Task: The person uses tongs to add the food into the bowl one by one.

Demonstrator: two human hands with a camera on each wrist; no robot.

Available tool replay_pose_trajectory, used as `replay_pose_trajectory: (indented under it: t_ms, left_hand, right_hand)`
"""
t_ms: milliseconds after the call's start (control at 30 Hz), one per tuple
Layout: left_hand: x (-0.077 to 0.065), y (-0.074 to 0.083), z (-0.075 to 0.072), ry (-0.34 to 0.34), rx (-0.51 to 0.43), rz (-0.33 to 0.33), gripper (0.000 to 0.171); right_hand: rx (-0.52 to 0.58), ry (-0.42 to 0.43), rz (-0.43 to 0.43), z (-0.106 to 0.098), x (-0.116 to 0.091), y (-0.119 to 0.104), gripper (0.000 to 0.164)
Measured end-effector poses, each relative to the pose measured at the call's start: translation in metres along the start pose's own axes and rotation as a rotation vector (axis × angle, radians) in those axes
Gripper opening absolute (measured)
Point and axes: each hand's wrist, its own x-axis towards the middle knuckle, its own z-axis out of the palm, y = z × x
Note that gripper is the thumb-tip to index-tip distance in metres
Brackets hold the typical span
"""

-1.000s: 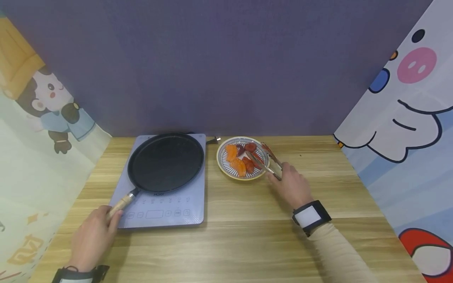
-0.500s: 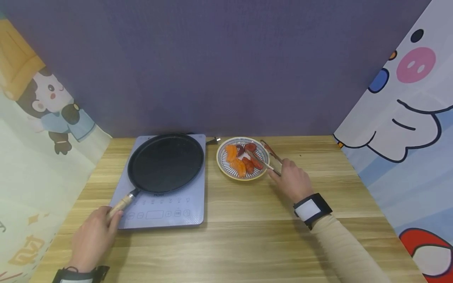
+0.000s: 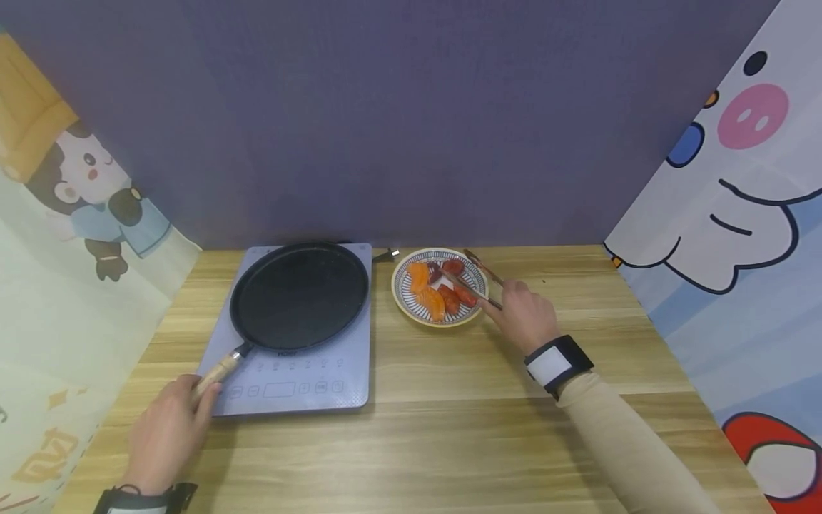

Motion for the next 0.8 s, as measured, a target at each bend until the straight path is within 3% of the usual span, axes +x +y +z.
replay_pose_trajectory:
  t_ms: [800]
  left_hand:
    - [0.000, 0.000, 0.000, 0.012, -0.004, 0.010, 0.037]
  right_hand:
    - [-0.079, 0.034, -0.055, 0.004, 0.015, 0.001, 0.055]
